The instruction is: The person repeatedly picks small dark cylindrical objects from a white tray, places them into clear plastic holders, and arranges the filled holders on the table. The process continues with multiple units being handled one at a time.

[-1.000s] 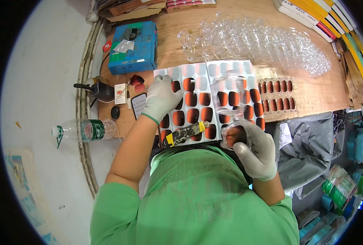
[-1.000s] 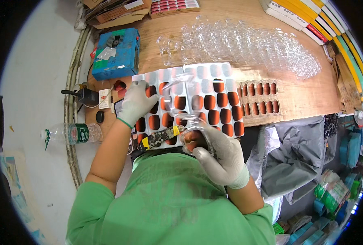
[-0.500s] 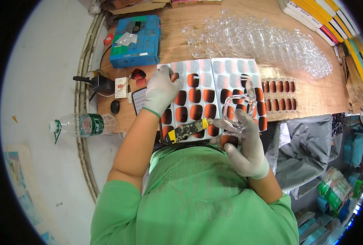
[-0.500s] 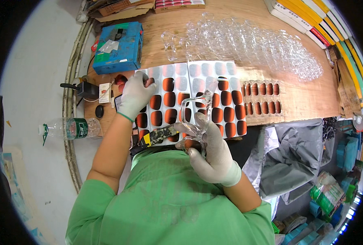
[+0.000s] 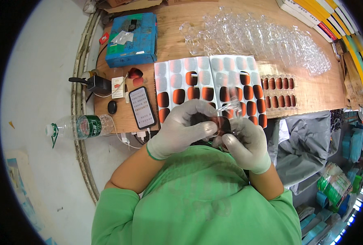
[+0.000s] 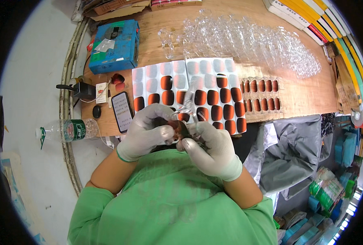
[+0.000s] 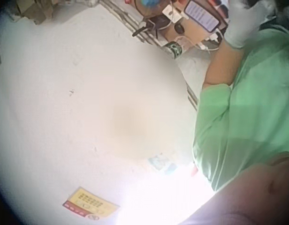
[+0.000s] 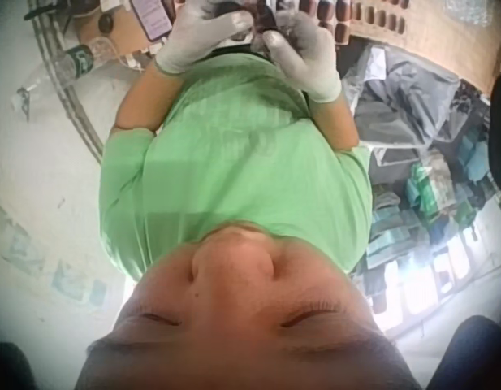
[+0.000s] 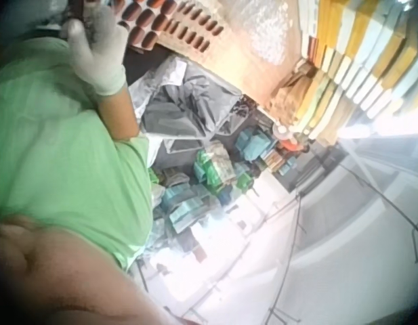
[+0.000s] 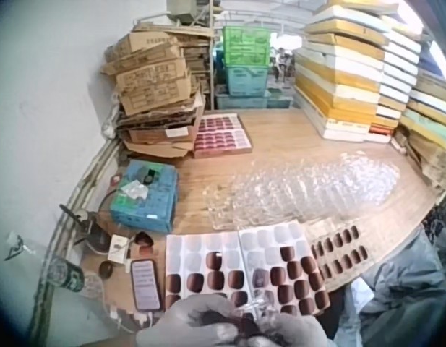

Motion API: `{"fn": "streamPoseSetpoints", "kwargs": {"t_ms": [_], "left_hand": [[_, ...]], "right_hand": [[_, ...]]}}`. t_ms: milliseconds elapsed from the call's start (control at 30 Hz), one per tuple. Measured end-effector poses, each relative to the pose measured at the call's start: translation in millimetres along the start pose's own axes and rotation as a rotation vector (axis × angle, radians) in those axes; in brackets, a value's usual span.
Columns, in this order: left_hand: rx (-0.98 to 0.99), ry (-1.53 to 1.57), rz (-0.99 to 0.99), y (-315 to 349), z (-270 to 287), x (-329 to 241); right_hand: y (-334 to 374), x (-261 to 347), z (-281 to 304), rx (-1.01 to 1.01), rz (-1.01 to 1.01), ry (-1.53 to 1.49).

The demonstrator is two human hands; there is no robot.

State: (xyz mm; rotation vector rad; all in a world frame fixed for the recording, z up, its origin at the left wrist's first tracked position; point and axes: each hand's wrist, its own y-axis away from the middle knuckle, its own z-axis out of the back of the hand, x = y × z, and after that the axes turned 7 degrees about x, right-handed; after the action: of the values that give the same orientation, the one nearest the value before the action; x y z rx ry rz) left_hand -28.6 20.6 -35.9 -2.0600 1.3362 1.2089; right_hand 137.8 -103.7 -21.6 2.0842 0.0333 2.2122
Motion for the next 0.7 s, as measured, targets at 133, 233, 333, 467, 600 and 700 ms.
{"fn": "streamPoseSetpoints", "kwargs": {"t_ms": [133,233,333,467,600,700], "left_hand": [[0.051,-0.091,0.074,6.3,-3.8,-17.2],[0.224,-0.198,-0.127,6.3,0.4,-6.8],[0.201,-0.428,-0.060,5.5,-10.4,-22.4],[0.126,-0.548,-0.234,6.3,-9.4,-7.0],[0.027,-0.855,-0.306,3.1,-14.3,-12.7],[0.029,-0.895,-0.327,-0.4,-10.6,-7.9]], "right_hand": [[0.8,-0.4,13.9,0.171,-0.042,0.059],[-3.1,1.4,23.1,0.251,-0.018,0.088],[4.0,-9.8,18.5,0.196,-0.003,-0.080],[6.6,0.2,13.8,0.099,-0.012,0.003],[7.1,6.2,8.6,-0.002,0.084,0.176],[8.1,4.2,9.5,-0.021,0.072,0.173]]}}
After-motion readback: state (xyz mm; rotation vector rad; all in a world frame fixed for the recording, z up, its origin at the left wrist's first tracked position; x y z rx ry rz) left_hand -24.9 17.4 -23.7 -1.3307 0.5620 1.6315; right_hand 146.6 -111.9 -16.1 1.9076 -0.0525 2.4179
